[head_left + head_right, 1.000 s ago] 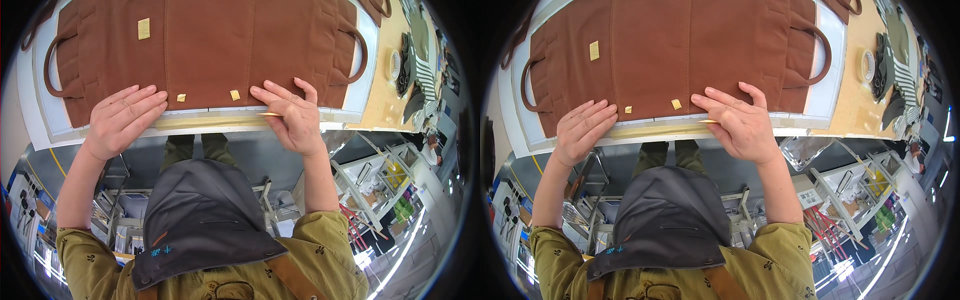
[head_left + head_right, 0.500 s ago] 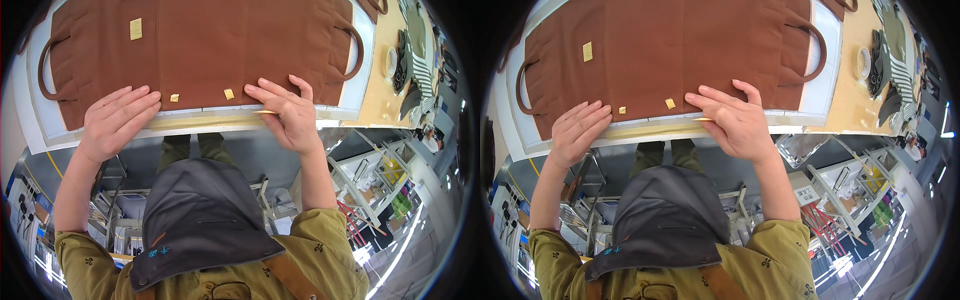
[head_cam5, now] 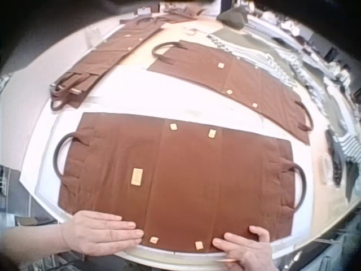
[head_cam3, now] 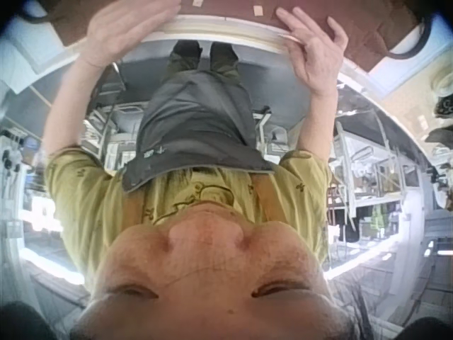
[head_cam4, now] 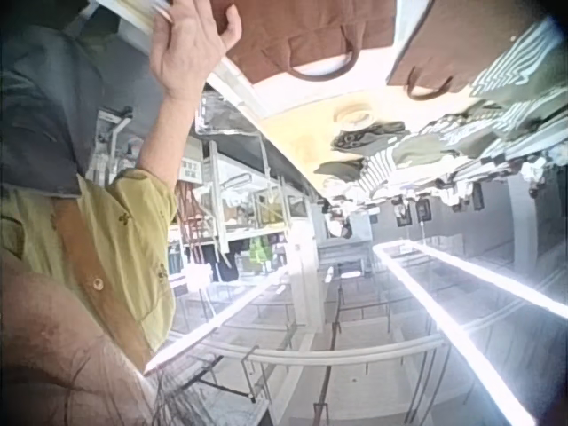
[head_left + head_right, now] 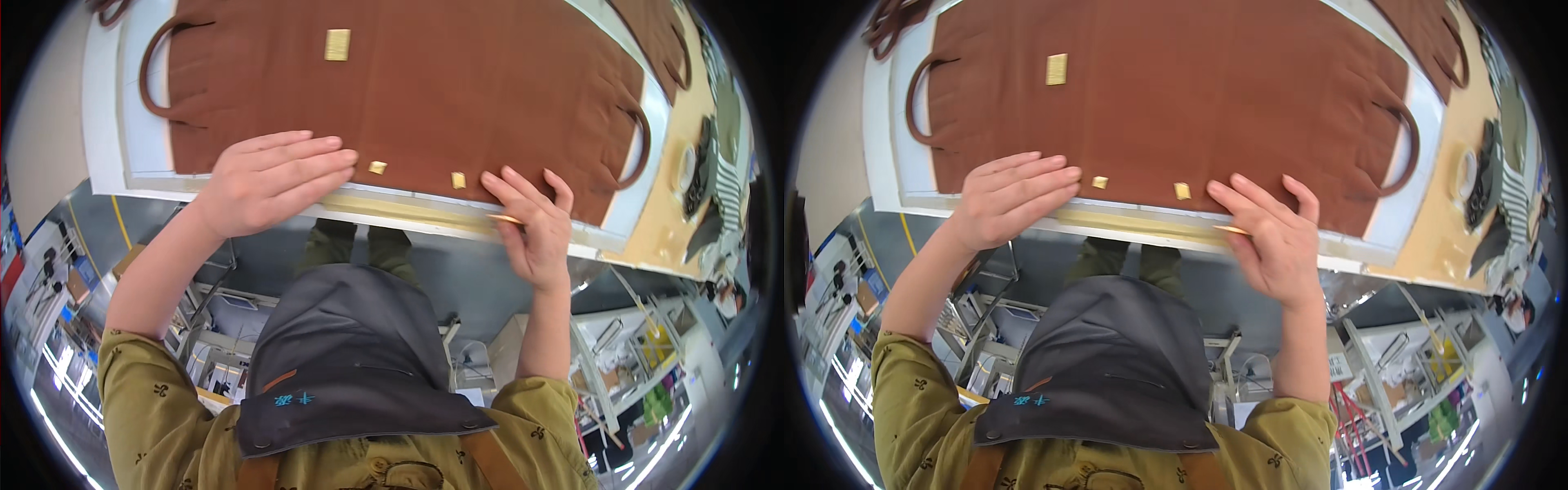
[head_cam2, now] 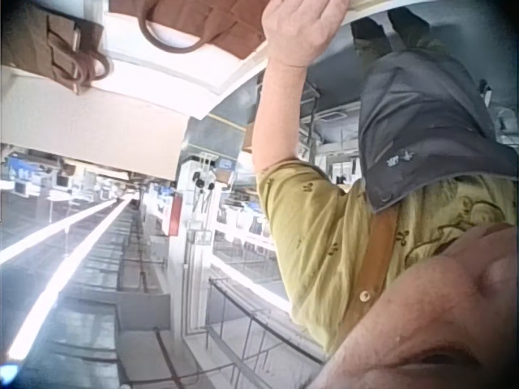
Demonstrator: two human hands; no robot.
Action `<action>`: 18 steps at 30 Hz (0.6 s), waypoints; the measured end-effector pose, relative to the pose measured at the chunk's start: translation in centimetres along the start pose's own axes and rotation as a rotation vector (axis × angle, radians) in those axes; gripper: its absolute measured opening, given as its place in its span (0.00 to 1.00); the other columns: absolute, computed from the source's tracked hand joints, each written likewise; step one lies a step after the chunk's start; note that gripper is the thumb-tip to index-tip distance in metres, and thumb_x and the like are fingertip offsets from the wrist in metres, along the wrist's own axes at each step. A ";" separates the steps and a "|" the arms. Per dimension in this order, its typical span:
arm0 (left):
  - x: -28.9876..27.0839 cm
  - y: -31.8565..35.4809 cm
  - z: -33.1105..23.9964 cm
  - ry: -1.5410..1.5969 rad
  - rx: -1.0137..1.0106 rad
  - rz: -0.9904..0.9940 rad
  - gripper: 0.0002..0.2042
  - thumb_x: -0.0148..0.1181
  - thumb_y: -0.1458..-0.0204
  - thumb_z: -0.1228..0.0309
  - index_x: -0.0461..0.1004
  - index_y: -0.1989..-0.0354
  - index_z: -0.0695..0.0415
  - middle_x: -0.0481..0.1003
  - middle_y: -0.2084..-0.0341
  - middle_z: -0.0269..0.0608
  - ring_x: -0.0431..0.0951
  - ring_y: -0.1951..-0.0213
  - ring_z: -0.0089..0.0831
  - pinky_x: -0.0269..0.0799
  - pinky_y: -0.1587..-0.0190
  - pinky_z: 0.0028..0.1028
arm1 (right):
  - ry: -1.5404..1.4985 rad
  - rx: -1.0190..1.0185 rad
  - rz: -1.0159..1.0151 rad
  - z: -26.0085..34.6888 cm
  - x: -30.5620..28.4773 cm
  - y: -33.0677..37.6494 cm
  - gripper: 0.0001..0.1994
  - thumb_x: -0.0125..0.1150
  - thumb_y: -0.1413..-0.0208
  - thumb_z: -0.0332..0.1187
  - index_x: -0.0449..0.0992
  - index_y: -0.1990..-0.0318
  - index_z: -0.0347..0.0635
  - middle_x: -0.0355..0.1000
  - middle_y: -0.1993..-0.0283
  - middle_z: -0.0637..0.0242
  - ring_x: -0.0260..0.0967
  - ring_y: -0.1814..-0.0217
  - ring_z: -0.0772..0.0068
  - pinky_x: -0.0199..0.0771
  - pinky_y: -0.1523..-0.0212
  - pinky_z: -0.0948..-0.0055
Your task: The person aligns a brown tote bag on a white template and secures it by applying small pieces of yellow tape to the fabric. They smooth the tape down and continue placing additional pieces along the edges and body of the bag to hold it in place.
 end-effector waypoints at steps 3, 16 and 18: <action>0.0 0.2 0.0 -0.002 0.003 -0.026 0.12 0.57 0.47 0.71 0.82 0.56 0.56 0.82 0.53 0.38 0.82 0.49 0.33 0.77 0.44 0.33 | -0.008 -0.011 -0.011 0.1 0.2 -0.1 0.04 0.59 0.40 0.29 0.70 0.63 0.47 0.80 0.45 0.67 0.74 0.37 0.65 0.51 0.32 0.55; -0.9 -1.2 -0.1 -0.099 0.035 0.060 0.13 0.60 0.42 0.60 0.81 0.51 0.48 0.79 0.47 0.26 0.77 0.43 0.27 0.68 0.38 0.35 | -0.019 0.012 0.017 -0.4 0.1 0.2 0.05 0.61 0.42 0.28 0.70 0.62 0.47 0.80 0.45 0.67 0.74 0.37 0.65 0.51 0.32 0.55; -0.8 -1.7 0.1 -0.071 0.068 0.064 0.15 0.59 0.41 0.58 0.80 0.49 0.46 0.78 0.46 0.25 0.75 0.41 0.27 0.66 0.36 0.36 | -0.020 0.019 0.027 -0.2 0.0 -0.1 0.05 0.61 0.42 0.28 0.70 0.62 0.47 0.80 0.45 0.67 0.74 0.37 0.66 0.51 0.32 0.55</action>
Point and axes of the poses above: each hand's wrist, its own y-axis away from the middle knuckle, its own x-axis out of the palm, z = x × y, the point moved 4 cm from there along -y, towards the middle knuckle
